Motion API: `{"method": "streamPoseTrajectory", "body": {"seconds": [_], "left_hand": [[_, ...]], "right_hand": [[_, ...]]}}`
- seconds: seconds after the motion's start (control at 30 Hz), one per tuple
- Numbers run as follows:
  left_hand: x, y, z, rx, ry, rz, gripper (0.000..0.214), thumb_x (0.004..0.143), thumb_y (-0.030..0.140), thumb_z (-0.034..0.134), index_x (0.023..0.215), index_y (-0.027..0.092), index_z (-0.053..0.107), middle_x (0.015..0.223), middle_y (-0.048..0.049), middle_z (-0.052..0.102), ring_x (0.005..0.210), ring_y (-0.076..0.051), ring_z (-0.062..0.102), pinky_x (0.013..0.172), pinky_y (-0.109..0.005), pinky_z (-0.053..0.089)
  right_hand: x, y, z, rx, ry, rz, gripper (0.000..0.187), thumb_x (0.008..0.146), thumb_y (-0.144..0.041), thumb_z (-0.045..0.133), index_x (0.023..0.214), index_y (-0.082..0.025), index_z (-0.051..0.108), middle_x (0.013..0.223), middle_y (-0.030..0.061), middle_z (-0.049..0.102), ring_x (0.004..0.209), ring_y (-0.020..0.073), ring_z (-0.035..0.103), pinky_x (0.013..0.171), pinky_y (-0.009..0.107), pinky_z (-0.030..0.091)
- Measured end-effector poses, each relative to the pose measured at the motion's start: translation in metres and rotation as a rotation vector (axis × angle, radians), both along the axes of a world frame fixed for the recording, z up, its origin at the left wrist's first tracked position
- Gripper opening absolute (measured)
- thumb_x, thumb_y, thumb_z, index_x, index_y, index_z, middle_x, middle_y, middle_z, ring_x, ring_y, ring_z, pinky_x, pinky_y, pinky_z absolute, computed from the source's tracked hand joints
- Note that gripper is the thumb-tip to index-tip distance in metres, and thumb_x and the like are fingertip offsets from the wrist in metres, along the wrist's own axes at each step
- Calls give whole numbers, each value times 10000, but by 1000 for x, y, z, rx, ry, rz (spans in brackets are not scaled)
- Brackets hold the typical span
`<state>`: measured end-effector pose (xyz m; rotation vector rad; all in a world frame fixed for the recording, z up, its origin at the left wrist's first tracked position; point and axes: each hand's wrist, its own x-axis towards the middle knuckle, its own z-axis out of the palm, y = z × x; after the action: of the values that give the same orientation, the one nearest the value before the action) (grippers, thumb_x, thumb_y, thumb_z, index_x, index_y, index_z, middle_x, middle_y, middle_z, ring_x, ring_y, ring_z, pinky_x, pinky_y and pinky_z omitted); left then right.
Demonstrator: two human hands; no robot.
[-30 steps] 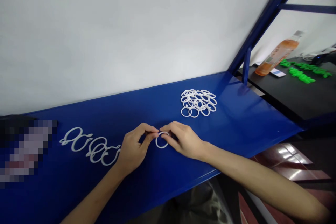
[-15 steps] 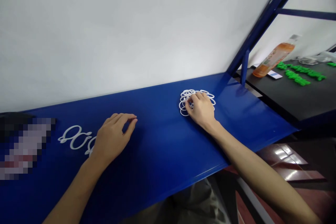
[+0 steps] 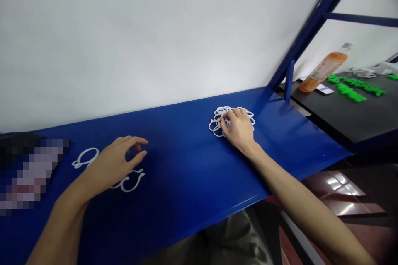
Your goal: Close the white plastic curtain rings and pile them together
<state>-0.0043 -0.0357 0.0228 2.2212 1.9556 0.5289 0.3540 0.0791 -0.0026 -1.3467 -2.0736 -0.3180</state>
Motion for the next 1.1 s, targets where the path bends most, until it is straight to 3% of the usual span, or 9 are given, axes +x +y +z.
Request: {"method": "streamPoseTrajectory", "body": {"seconds": [0.17,0.43,0.53,0.63,0.73,0.83,0.93,1.0,1.1], "left_hand": [[-28,-8,1,-95,30,-97,414,862,611,603,1078,282,731,1094,-51,734,991,-245,676,783,-345,560],[-27,-10,-2,-226,85,-109,291,915,531,578,1037,330,749,1119,-34,735,1018,-243,666,881,-396,493],[-28,-12,-2,-224,85,-181,295,875,543,630,1028,322,751,1113,-37,740,986,-242,671,843,-366,489],[-24,-11,-4,-183,104,-252,220,845,493,673,875,293,759,1030,-30,747,894,-233,679,761,-332,477],[-10,-6,-3,-184,43,-253,207,882,425,631,789,272,735,924,-29,740,816,-213,672,719,-322,481],[13,-3,4,-130,-111,-203,207,903,423,609,832,279,740,914,-46,733,791,-199,665,701,-312,506],[41,-4,9,-115,-330,-145,203,898,437,634,871,269,745,968,-46,714,785,-166,655,663,-271,517],[60,-6,7,-114,-490,-142,202,875,433,671,857,243,737,879,-33,701,737,-152,647,629,-256,513],[80,-8,-1,-229,-717,-167,180,872,404,687,864,226,716,791,-10,693,695,-140,647,637,-255,527]], "right_hand": [[-2,-6,5,27,56,51,185,966,-237,517,847,-189,651,850,100,652,849,263,512,803,405,442],[-23,-36,6,-52,27,339,201,1002,-248,482,920,-191,657,894,92,652,844,240,499,773,384,429],[-29,-46,5,-73,-18,443,223,1013,-263,468,936,-185,663,894,91,648,817,228,488,764,379,431],[-32,-50,4,-92,-44,491,250,1024,-271,448,940,-181,664,887,90,648,802,222,484,766,379,440],[-33,-51,3,-100,-51,505,262,1026,-269,441,934,-171,666,877,93,652,797,222,489,763,380,452],[-36,-54,2,-140,-49,578,258,1027,-265,440,938,-168,662,885,95,668,806,223,520,771,389,474],[-41,-62,2,-241,10,723,206,1028,-298,471,1036,-175,636,1032,106,704,928,231,594,846,406,516],[-44,-70,4,-331,92,809,211,1007,-338,537,1137,-182,593,1186,119,689,1075,239,617,916,414,533],[-48,-79,5,-472,247,847,272,971,-341,610,1185,-186,544,1217,124,677,1112,225,642,928,394,549]]}}
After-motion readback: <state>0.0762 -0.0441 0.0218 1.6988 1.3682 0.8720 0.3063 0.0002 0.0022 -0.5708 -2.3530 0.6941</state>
